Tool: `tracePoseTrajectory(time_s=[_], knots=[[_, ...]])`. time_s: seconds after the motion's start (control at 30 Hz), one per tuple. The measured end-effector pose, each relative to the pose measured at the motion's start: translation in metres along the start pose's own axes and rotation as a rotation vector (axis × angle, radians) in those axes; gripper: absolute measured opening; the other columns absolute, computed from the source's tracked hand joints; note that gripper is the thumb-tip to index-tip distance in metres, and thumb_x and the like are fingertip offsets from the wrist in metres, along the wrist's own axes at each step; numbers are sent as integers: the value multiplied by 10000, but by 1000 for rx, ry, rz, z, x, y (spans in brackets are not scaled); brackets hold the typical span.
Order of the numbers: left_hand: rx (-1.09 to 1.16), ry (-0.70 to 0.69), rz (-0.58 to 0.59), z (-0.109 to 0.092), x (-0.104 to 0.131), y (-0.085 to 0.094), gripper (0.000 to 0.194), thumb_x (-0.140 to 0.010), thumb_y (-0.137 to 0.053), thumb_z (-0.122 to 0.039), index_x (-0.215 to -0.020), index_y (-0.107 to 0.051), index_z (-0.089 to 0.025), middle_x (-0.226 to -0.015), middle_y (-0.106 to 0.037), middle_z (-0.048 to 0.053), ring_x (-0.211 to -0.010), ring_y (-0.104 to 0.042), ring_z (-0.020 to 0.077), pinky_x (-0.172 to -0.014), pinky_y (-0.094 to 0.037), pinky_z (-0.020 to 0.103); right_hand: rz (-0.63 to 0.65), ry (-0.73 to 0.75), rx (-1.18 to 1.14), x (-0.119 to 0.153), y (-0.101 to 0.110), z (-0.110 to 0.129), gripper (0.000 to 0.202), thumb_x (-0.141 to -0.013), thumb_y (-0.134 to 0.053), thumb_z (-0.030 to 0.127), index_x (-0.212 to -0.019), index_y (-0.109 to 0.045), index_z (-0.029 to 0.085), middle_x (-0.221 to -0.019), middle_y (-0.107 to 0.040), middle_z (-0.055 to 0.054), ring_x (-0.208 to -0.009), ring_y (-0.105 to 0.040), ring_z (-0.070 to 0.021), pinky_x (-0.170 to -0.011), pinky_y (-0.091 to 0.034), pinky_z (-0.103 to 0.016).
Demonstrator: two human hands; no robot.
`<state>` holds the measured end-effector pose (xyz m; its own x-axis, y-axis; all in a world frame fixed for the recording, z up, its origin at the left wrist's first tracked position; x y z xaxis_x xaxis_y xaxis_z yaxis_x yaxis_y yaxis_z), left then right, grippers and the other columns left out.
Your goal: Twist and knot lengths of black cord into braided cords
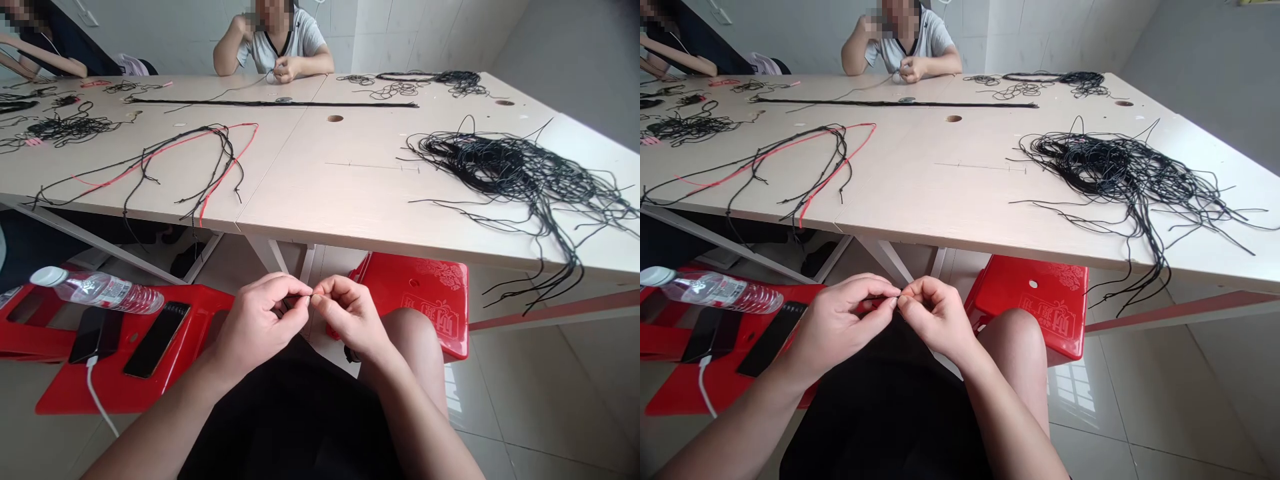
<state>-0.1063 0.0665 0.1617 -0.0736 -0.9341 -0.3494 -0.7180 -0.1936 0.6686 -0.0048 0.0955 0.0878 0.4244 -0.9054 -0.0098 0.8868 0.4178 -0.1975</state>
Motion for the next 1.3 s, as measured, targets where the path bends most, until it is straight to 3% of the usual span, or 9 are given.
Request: tracePoseTrajectory(time_s=[0.17, 0.37, 0.47, 0.6, 0.83, 1.3], knots=[[-125, -138, -94, -2, 0, 1, 111, -703, -560, -86, -632, -586, -167, -649, -634, 11, -580, -569, 106, -497, -458, 206, -70, 44, 129, 0, -1, 0, 131, -765, -586, 264, -688, -563, 160, -544, -437, 57, -471, -327, -45, -422, -258, -178], [-99, -122, -161, 2, 4, 6, 138, -685, -555, -83, -584, -538, -175, -628, -605, 2, -562, -552, 106, -496, -450, 211, -138, 47, 118, 1, -4, 4, 154, -763, -576, 271, -661, -556, 158, -557, -492, 35, -475, -372, -54, -430, -292, -182], [55, 55, -64, 19, 6, 1, 81, -717, -547, -119, -664, -572, -175, -625, -594, -6, -530, -541, 100, -466, -448, 199, -71, 107, 174, 2, -10, 7, 150, -792, -563, 272, -696, -559, 157, -590, -512, 26, -486, -395, -59, -445, -310, -188], [201, 252, 105, 41, 11, -12, 113, -792, -524, -214, -811, -628, -176, -677, -622, -1, -606, -580, 118, -541, -487, 210, -64, 207, 293, 2, -8, 11, 131, -808, -552, 248, -723, -582, 154, -595, -526, 25, -494, -401, -63, -456, -312, -190], [118, 284, 120, 50, 14, -11, 128, -784, -519, -222, -676, -574, -180, -644, -555, -24, -594, -517, 98, -515, -419, 185, 4, 241, 383, -2, -13, 14, 125, -821, -543, 210, -788, -645, 146, -701, -646, -12, -622, -558, -93, -566, -417, -183], [77, 303, 148, 55, 17, -17, 111, -755, -507, -200, -649, -538, -185, -639, -558, -24, -583, -521, 103, -527, -426, 198, -14, 300, 510, -5, -14, 12, 114, -789, -552, 154, -772, -665, 146, -705, -625, -16, -654, -555, -96, -594, -419, -183]])
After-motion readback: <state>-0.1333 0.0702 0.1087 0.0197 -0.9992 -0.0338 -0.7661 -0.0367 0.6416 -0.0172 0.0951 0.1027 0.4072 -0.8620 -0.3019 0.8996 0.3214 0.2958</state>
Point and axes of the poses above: each hand's wrist, its own x-axis away from the middle knuckle, its own y-axis out of the back of the hand, z = x × y, the point moved 9 cm from there along -x, towards the middle knuckle
